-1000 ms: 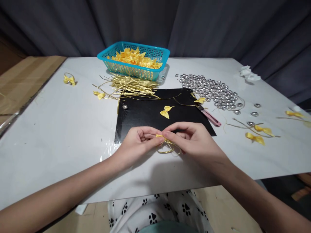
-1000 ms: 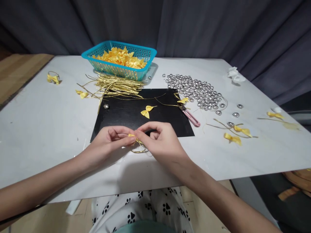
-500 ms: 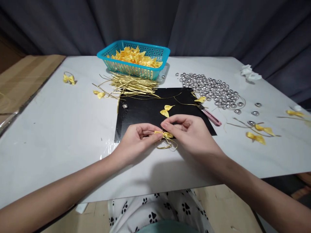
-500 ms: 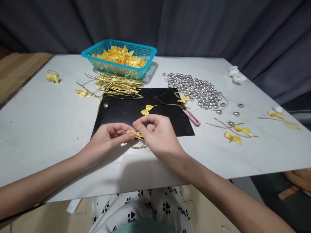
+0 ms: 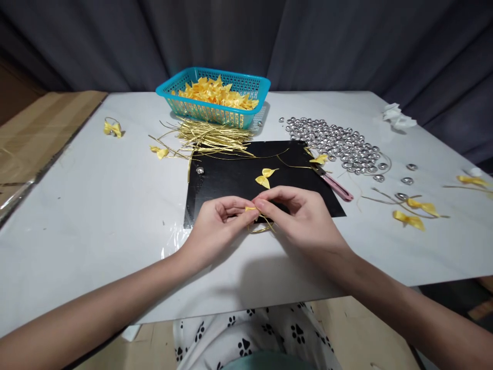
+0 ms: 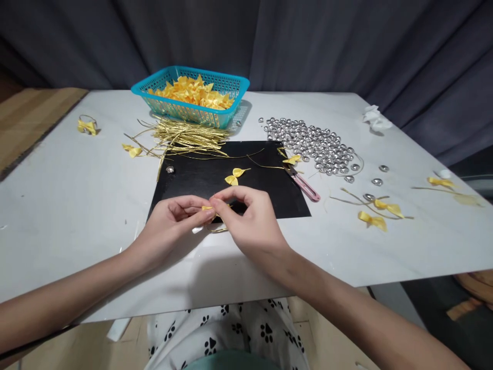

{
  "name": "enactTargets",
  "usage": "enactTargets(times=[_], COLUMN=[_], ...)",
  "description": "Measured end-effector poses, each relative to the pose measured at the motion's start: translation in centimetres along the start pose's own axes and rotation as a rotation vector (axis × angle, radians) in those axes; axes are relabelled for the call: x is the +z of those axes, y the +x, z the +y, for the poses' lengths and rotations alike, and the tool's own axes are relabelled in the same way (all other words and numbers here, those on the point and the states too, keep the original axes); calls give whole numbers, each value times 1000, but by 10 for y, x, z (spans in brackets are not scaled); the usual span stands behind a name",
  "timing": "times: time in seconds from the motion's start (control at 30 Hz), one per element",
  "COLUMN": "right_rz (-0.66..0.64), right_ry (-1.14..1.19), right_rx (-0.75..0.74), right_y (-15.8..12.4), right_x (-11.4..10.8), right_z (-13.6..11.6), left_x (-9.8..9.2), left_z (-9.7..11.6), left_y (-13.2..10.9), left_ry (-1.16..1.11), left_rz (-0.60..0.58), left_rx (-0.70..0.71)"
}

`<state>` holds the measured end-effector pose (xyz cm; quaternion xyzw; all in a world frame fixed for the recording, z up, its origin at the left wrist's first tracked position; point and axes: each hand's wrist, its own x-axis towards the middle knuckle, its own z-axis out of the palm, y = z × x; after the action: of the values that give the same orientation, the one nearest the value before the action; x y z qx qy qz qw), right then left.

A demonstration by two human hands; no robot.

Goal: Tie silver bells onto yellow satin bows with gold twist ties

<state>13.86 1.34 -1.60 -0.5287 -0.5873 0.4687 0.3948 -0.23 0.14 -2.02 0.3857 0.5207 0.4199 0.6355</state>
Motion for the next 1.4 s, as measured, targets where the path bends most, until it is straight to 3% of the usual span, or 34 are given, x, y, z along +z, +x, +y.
enactTargets(times=[0.37, 0.77, 0.97, 1.4], right_rz=[90, 10, -119, -139], right_ry=[130, 280, 400, 455], right_rx=[53, 179, 352, 471], right_y=[6, 12, 17, 25], right_x=[4, -1, -4, -8], right_z=[-13, -27, -27, -31], left_x=[-3, -5, -6, -7], left_z=[-8, -8, -9, -8], left_y=[-1, 1, 0, -1], left_ry=[139, 171, 221, 342], left_rz=[-22, -36, -44, 27], left_rx=[61, 106, 147, 266])
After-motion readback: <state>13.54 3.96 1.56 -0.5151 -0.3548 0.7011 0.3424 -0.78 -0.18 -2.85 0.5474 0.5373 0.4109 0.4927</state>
